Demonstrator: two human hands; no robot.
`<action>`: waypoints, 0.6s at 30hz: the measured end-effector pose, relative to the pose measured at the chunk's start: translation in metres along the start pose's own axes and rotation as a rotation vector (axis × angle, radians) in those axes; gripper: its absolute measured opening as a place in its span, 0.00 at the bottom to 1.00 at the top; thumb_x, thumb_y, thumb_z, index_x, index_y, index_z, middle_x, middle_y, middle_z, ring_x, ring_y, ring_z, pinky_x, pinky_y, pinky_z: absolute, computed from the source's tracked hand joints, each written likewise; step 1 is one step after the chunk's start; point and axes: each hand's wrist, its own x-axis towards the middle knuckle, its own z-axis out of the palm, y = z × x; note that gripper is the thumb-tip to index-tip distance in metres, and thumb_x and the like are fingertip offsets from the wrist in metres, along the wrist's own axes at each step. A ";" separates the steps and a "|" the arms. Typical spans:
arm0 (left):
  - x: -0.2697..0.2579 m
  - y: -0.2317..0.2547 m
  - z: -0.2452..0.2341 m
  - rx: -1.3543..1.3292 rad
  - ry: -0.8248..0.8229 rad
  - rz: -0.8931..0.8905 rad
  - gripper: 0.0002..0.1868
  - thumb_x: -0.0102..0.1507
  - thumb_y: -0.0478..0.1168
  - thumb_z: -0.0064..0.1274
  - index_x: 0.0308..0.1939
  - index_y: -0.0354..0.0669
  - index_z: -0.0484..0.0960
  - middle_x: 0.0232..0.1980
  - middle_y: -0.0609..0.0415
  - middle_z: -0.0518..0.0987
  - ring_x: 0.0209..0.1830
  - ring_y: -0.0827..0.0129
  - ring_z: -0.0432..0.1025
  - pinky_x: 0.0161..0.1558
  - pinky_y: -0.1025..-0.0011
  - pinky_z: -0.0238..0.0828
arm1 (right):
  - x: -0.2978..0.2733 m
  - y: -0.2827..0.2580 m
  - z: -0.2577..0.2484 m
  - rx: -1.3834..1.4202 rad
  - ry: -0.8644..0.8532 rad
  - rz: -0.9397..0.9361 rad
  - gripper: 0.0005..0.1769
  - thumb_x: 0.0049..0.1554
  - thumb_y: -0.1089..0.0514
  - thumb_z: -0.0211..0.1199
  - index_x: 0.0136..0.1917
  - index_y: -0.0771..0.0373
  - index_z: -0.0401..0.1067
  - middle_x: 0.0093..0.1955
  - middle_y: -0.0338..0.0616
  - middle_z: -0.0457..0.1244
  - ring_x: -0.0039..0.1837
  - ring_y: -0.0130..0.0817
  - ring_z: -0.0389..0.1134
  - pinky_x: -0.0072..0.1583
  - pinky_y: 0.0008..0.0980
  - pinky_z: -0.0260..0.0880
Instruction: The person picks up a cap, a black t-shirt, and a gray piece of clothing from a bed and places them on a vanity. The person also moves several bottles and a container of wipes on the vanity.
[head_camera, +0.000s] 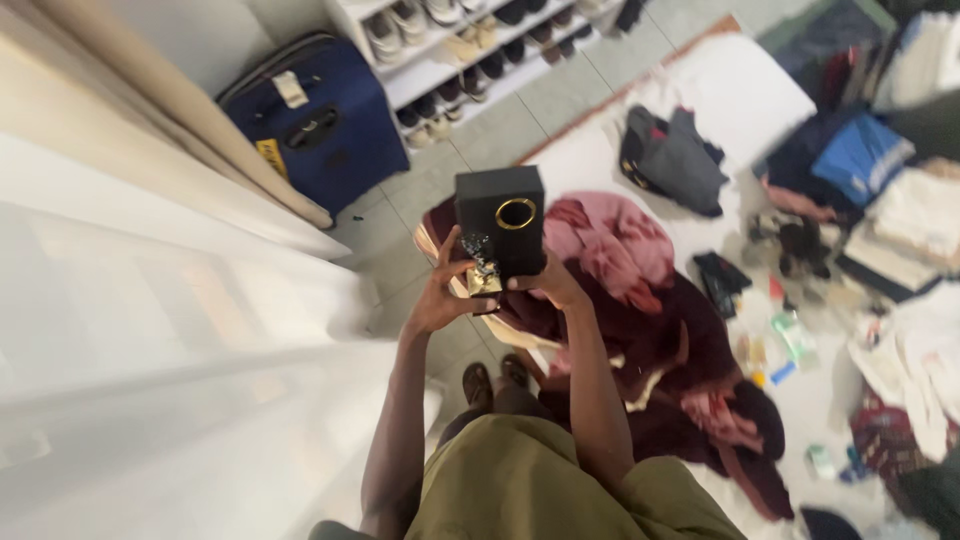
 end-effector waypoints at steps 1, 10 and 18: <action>0.003 0.001 -0.016 0.001 0.025 0.010 0.40 0.44 0.41 0.79 0.60 0.43 0.84 0.85 0.41 0.45 0.85 0.49 0.46 0.78 0.50 0.48 | 0.017 -0.006 0.011 0.068 -0.178 -0.114 0.48 0.42 0.65 0.80 0.74 0.65 0.65 0.63 0.41 0.65 0.62 0.33 0.63 0.62 0.38 0.62; 0.057 0.013 -0.131 0.138 0.138 -0.098 0.37 0.43 0.45 0.79 0.57 0.47 0.86 0.76 0.44 0.54 0.77 0.47 0.56 0.74 0.50 0.59 | 0.178 -0.054 0.072 -0.105 -0.473 -0.168 0.60 0.40 0.66 0.81 0.80 0.62 0.54 0.72 0.41 0.61 0.73 0.34 0.60 0.73 0.37 0.60; 0.191 -0.033 -0.219 0.440 0.312 -0.079 0.34 0.45 0.51 0.75 0.55 0.49 0.89 0.75 0.39 0.55 0.77 0.43 0.56 0.72 0.53 0.64 | 0.387 -0.074 0.112 -0.179 -0.401 -0.322 0.51 0.52 0.68 0.73 0.82 0.61 0.51 0.73 0.42 0.61 0.73 0.33 0.60 0.71 0.35 0.65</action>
